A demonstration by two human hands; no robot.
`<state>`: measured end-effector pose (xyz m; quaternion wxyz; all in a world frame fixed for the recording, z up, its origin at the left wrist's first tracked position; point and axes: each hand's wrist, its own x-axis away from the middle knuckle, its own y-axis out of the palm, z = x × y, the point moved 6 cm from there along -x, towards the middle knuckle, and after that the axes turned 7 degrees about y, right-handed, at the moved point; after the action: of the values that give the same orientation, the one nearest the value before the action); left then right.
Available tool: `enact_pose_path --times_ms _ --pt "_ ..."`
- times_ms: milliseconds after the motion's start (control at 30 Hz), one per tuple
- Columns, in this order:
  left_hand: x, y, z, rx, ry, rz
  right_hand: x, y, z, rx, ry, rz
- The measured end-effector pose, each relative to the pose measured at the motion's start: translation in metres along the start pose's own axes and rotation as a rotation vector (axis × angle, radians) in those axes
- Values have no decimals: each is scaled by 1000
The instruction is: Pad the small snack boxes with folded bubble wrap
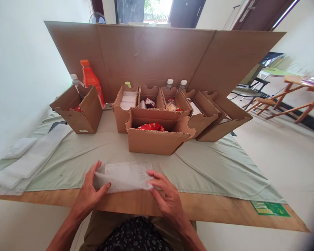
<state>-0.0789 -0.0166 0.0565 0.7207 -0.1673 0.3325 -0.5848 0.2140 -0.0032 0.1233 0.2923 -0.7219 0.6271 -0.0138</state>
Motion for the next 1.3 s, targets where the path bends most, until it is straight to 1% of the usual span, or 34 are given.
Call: enact_pose_path --times_ms 67,100,167,233,300,333,400,433,467,533,567,633,700,733,767,800,900,967,1000,1033,1067,1100,1167,1233,1267,1300 --pt "4 -2 5 112 15 -94 14 -4 -2 -87 71 -106" --pt "7 -2 7 133 32 -151 20 -6 0 -96 114 -134" --pt "13 -3 10 111 118 -229 31 -8 10 -61 199 -144" --pt "16 -6 12 63 262 -236 37 -8 20 -9 259 -152" --pt "11 -11 17 28 424 -190 34 -8 23 2 264 -162" --pt "5 -13 21 8 474 -166 29 -10 22 -17 267 -152" --pt "-12 -19 37 -24 514 -127 13 -20 15 -98 285 -91" --pt "-22 -22 49 -25 505 -120 4 -29 9 -150 294 -37" --pt "-31 -26 63 -11 487 -112 -4 -38 0 -201 287 26" --pt "-41 -34 95 43 450 -119 -12 -60 -23 -265 206 154" --pt "-43 -40 112 70 454 -104 -11 -71 -35 -266 145 215" --pt "-37 -51 139 93 501 -50 3 -89 -54 -216 39 319" --pt "-26 -55 151 89 563 2 27 -100 -59 -133 -32 368" --pt "-20 -52 152 79 595 10 38 -101 -56 -90 -52 365" --pt "-15 -45 149 67 624 -1 49 -100 -48 -48 -60 348" --pt "-10 -34 143 51 655 -32 58 -96 -37 -7 -55 315" --pt "3 12 115 3 766 -172 73 -76 9 126 -19 184" --pt "9 39 94 -58 783 -236 79 -61 39 235 -16 118" --pt "12 47 83 -96 776 -257 81 -57 52 301 -13 103" --pt "15 52 74 -129 764 -279 84 -55 63 366 -1 104" --pt "17 53 65 -150 752 -300 88 -57 71 425 16 112" --pt "19 50 58 -154 739 -310 92 -62 78 474 38 129" --pt "21 36 48 -139 712 -319 100 -80 85 540 98 178" --pt "19 21 44 -129 670 -270 105 -98 83 568 158 242" --pt "17 17 46 -128 658 -241 104 -104 78 574 180 269" --pt "14 17 50 -126 653 -211 100 -106 71 574 190 281"
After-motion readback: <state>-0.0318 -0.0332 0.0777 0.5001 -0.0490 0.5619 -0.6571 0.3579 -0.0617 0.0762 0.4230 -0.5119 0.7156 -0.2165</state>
